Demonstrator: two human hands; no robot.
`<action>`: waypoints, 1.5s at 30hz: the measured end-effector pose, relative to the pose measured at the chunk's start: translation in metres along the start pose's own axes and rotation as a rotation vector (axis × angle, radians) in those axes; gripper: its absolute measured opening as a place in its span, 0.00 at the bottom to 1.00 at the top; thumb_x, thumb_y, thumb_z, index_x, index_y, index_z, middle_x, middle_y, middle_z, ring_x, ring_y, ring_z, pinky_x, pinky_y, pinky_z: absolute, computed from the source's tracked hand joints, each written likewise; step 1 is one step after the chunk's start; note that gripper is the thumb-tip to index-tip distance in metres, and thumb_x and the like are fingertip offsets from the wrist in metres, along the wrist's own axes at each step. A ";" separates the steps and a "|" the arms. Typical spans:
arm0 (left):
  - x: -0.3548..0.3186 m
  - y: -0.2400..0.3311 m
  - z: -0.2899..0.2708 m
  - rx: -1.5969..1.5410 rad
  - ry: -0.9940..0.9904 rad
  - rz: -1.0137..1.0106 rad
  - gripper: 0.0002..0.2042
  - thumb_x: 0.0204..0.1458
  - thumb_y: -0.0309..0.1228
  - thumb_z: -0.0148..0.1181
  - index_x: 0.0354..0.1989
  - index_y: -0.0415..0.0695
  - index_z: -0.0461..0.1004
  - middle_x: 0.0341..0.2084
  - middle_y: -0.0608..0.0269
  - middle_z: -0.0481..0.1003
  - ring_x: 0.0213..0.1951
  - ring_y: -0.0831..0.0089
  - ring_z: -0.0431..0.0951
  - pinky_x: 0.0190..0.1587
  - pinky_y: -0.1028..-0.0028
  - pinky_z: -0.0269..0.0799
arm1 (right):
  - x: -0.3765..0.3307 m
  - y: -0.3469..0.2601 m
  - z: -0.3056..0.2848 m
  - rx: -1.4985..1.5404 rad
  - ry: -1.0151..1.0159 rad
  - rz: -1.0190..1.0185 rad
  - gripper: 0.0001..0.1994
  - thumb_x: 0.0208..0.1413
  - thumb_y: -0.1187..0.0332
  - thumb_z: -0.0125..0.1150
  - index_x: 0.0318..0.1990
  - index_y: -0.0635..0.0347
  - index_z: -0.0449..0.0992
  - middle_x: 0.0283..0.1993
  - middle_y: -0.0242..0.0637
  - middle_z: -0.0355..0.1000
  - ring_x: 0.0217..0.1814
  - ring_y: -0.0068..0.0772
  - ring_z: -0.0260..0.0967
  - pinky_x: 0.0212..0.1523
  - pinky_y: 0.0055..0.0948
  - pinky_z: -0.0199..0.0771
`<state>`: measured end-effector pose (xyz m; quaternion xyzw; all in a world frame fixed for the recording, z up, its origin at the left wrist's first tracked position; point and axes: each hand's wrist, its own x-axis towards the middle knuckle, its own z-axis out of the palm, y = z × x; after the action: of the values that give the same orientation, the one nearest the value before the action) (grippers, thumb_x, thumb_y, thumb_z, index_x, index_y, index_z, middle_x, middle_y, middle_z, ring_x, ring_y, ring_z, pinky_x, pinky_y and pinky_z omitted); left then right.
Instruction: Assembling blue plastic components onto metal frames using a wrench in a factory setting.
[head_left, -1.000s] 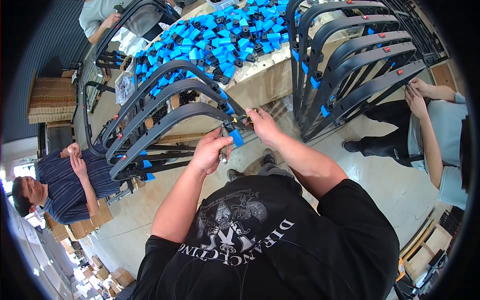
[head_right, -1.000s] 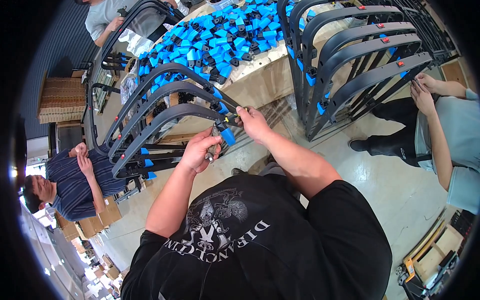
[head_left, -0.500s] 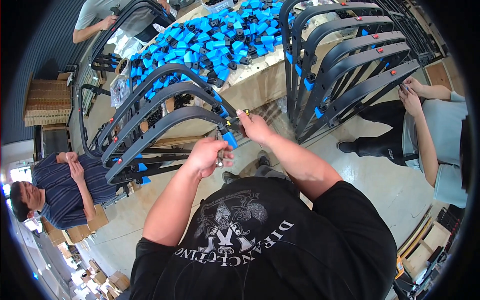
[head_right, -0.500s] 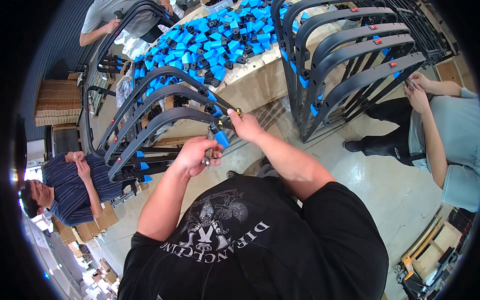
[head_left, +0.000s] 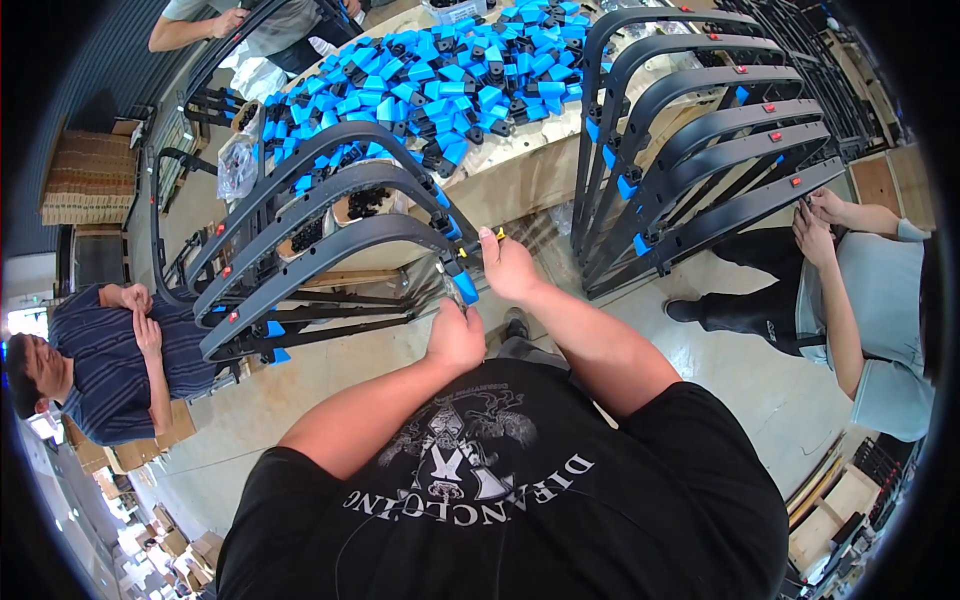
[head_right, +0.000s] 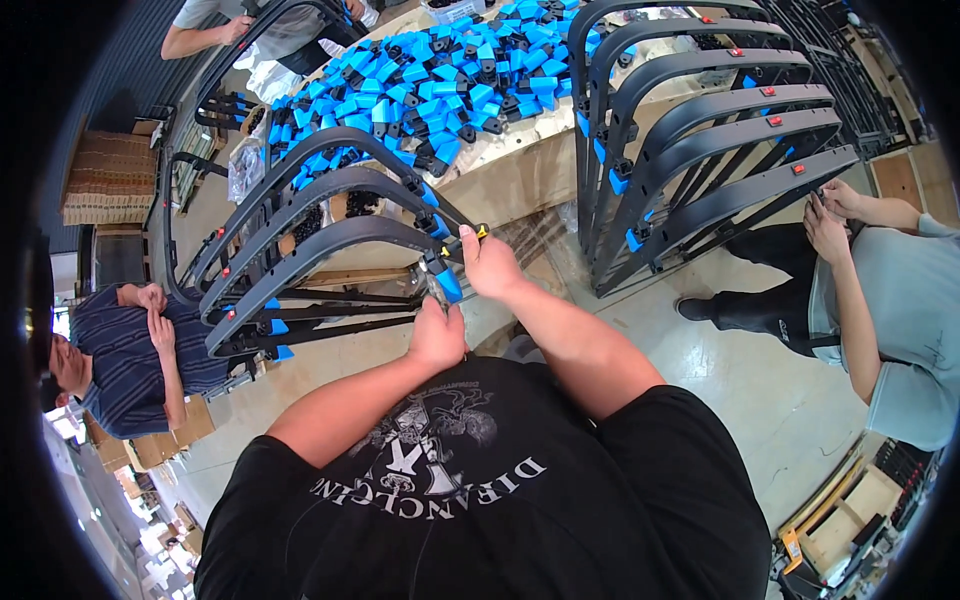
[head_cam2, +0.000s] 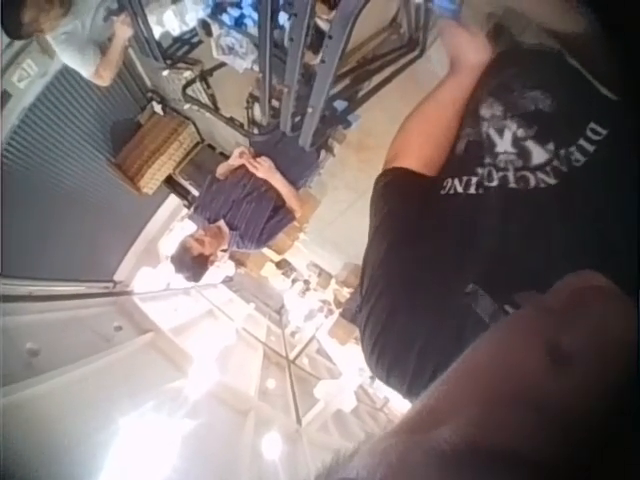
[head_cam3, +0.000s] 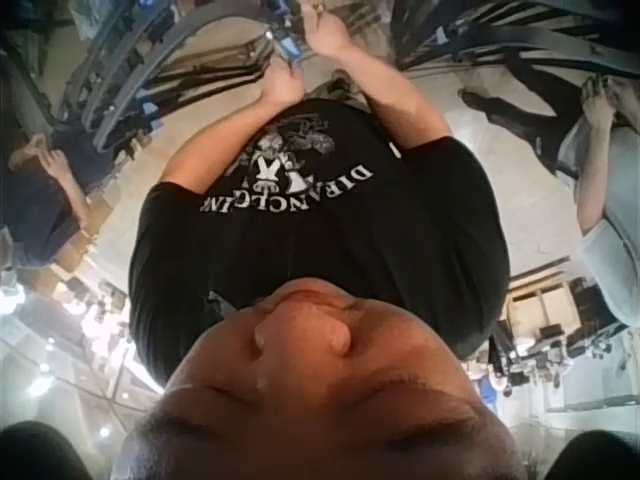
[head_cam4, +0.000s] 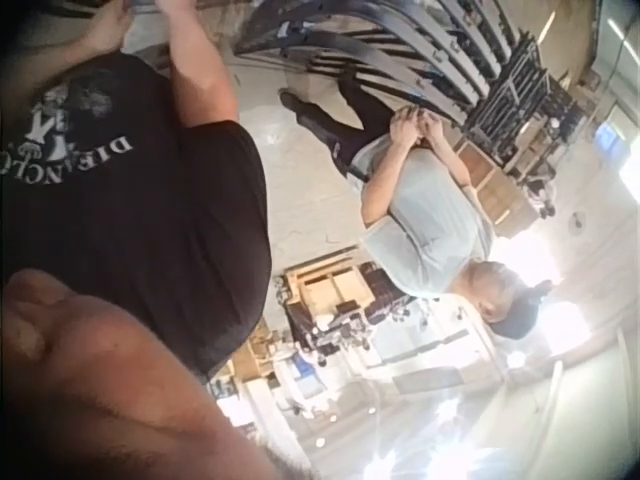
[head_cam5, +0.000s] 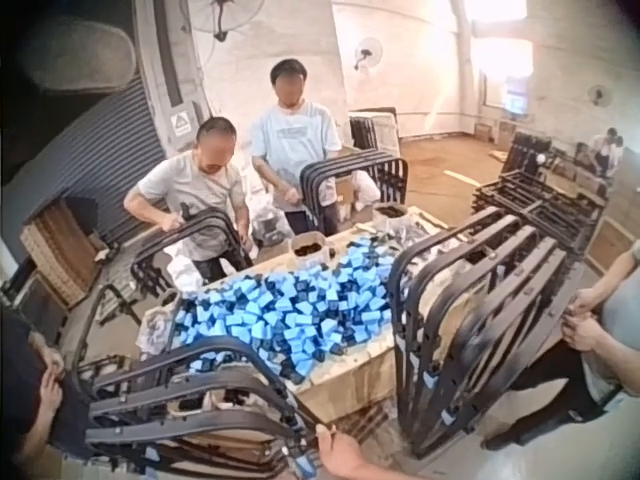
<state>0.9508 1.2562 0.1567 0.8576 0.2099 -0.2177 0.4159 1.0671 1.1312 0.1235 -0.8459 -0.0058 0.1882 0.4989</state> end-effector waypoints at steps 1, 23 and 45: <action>0.000 -0.002 0.007 0.063 0.107 0.086 0.14 0.62 0.32 0.49 0.42 0.29 0.61 0.29 0.31 0.76 0.32 0.37 0.79 0.34 0.46 0.73 | -0.002 0.000 0.000 -0.014 -0.022 0.009 0.37 0.71 0.44 0.35 0.34 0.75 0.78 0.35 0.69 0.74 0.45 0.71 0.73 0.48 0.56 0.72; -0.023 -0.037 -0.059 -0.456 0.174 0.078 0.13 0.65 0.35 0.54 0.37 0.37 0.63 0.20 0.55 0.76 0.15 0.68 0.77 0.18 0.66 0.74 | -0.011 0.021 -0.024 0.775 0.225 0.295 0.21 0.70 0.47 0.49 0.28 0.50 0.67 0.19 0.22 0.56 0.16 0.21 0.50 0.20 0.29 0.54; 0.112 -0.050 -0.143 -0.435 0.045 0.011 0.05 0.64 0.31 0.54 0.40 0.42 0.70 0.23 0.64 0.73 0.22 0.73 0.73 0.24 0.69 0.72 | -0.141 0.021 0.012 0.069 -0.213 0.042 0.33 0.64 0.50 0.59 0.67 0.66 0.64 0.56 0.57 0.75 0.55 0.49 0.76 0.57 0.39 0.74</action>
<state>1.0439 1.4197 0.1446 0.7535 0.2565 -0.1460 0.5875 0.9280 1.1032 0.1447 -0.8034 -0.0348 0.2876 0.5202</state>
